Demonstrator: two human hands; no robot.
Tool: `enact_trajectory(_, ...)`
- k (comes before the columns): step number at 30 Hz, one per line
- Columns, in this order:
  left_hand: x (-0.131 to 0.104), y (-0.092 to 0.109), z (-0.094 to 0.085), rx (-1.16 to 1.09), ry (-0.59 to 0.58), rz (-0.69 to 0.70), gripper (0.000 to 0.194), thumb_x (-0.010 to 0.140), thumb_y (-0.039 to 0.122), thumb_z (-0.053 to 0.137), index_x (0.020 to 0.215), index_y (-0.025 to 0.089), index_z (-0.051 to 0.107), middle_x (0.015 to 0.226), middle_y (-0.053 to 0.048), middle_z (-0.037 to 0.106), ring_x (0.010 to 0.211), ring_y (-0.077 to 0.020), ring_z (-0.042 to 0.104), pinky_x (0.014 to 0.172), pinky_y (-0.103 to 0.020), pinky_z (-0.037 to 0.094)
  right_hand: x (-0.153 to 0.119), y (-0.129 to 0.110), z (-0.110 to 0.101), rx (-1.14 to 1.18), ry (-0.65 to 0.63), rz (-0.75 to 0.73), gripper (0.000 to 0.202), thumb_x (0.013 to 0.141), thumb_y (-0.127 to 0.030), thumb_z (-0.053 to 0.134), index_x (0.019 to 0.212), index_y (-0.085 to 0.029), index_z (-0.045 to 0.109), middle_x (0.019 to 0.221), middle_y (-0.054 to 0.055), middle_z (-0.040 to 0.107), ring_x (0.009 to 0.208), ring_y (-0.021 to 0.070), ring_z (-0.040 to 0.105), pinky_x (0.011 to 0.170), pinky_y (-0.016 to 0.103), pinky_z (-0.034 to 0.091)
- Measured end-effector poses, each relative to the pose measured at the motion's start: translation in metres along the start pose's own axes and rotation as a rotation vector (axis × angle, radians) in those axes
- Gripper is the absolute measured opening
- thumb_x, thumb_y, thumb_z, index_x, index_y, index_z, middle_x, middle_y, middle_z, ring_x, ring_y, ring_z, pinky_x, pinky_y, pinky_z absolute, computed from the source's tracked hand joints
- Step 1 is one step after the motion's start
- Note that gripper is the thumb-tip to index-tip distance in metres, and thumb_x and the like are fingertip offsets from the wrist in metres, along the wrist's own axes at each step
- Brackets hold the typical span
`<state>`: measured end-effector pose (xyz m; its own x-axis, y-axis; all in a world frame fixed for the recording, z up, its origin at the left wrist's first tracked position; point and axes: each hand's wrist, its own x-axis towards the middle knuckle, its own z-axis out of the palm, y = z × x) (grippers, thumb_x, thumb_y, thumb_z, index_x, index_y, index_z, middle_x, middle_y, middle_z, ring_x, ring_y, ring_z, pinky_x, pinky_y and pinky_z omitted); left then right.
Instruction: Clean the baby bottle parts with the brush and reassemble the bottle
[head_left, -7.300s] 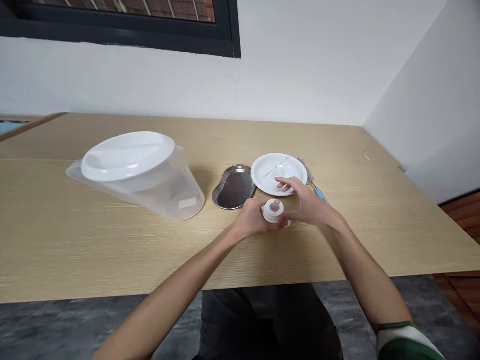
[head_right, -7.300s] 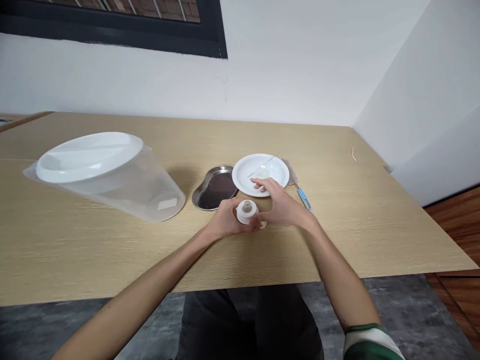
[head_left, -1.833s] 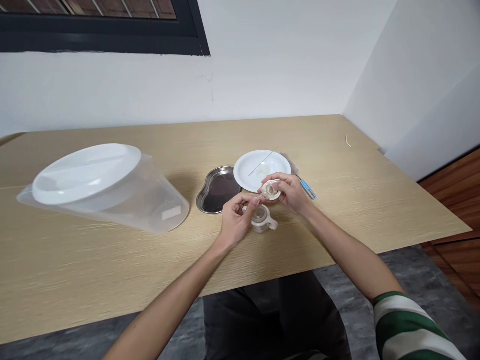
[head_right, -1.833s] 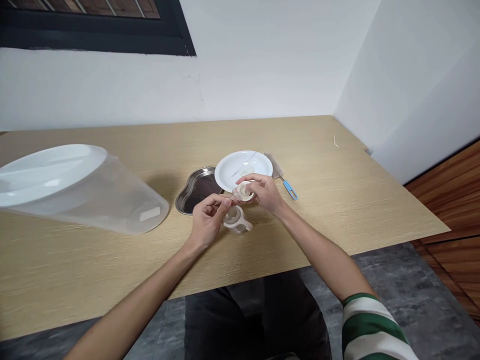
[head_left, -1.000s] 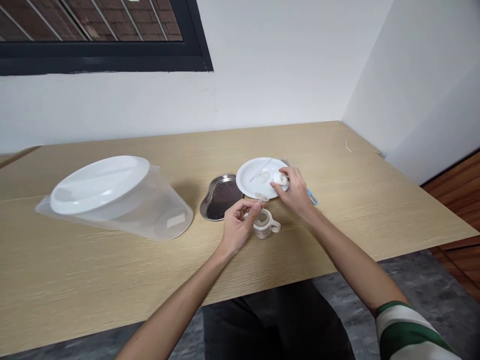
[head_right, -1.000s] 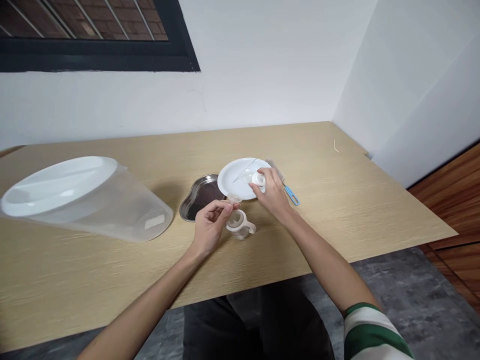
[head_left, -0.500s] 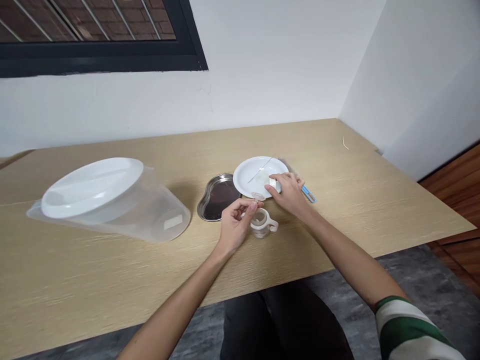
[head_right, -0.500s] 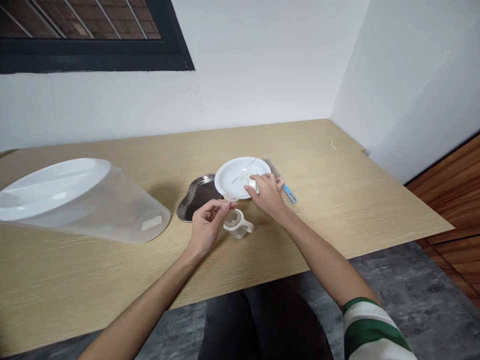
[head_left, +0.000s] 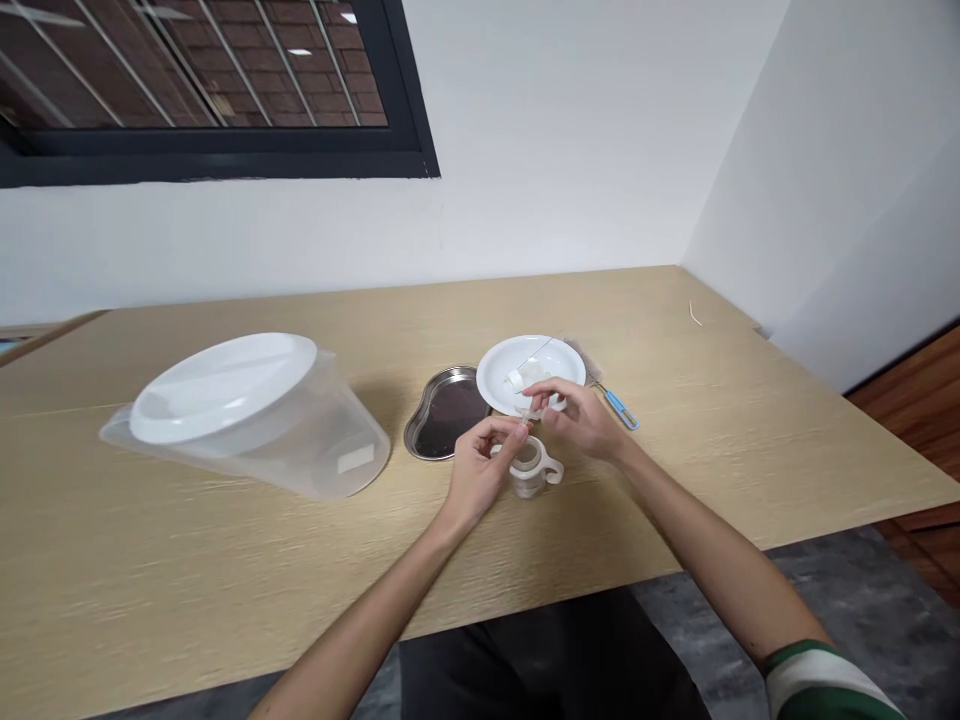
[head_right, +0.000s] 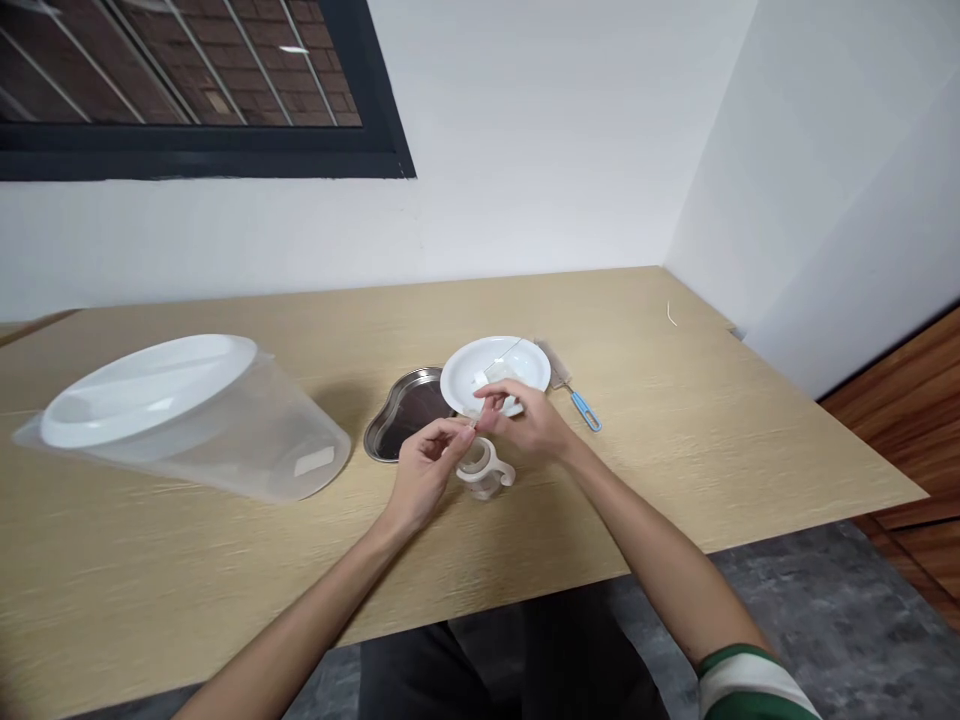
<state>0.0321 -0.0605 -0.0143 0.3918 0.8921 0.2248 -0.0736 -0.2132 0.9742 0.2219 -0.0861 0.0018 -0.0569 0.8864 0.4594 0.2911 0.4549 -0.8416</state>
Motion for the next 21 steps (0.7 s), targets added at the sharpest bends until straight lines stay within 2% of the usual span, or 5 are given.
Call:
enact_trajectory(2,0.000,0.002,0.000,0.001,-0.033,-0.015,0.033,0.083,0.049,0.078,0.079,0.016,0.073,0.087,-0.006,0.074,0.078,-0.0166,0.065,0.075,-0.028,0.051,-0.002,-0.003,0.004,0.089,-0.064,0.064,0.043,0.086,-0.056,0.070,0.110,-0.021,0.072,0.092,0.004,0.067,0.083,0.0173,0.060,0.075,0.031,0.048)
enact_trajectory(6,0.000,0.003,0.000,-0.007,-0.055,-0.027,0.036,0.083,0.052,0.077,0.079,0.016,0.073,0.081,-0.004,0.072,0.071,-0.0151,0.062,0.070,-0.027,0.049,-0.003,-0.003,0.010,0.172,-0.041,0.184,0.039,0.082,-0.053,0.076,0.102,-0.020,0.073,0.077,-0.001,0.061,0.069,0.0129,0.052,0.063,0.027,0.043)
enact_trajectory(13,0.001,-0.005,-0.004,-0.029,-0.090,-0.012,0.045,0.090,0.060,0.065,0.088,0.016,0.074,0.087,-0.006,0.073,0.081,-0.0183,0.062,0.077,-0.028,0.048,0.001,-0.004,0.003,0.587,-0.054,0.237,0.048,0.080,-0.061,0.077,0.104,-0.020,0.071,0.080,0.002,0.071,0.073,0.0154,0.066,0.075,0.032,0.055)
enact_trajectory(17,0.001,-0.006,-0.006,-0.011,-0.123,-0.026,0.052,0.089,0.066,0.061,0.089,0.016,0.075,0.087,-0.007,0.073,0.080,-0.0198,0.061,0.074,-0.029,0.046,0.002,-0.002,-0.001,0.765,0.052,0.285,0.053,0.077,-0.069,0.075,0.102,-0.022,0.069,0.076,0.001,0.070,0.070,0.0163,0.067,0.076,0.034,0.058)
enact_trajectory(21,0.003,-0.009,-0.007,-0.018,-0.118,-0.009,0.054,0.092,0.066,0.056,0.090,0.015,0.076,0.088,-0.008,0.074,0.078,-0.0200,0.061,0.074,-0.030,0.046,0.006,0.001,-0.006,0.821,0.201,0.311,0.050,0.083,-0.070,0.068,0.103,-0.024,0.067,0.073,0.000,0.071,0.073,0.0181,0.071,0.084,0.037,0.060)
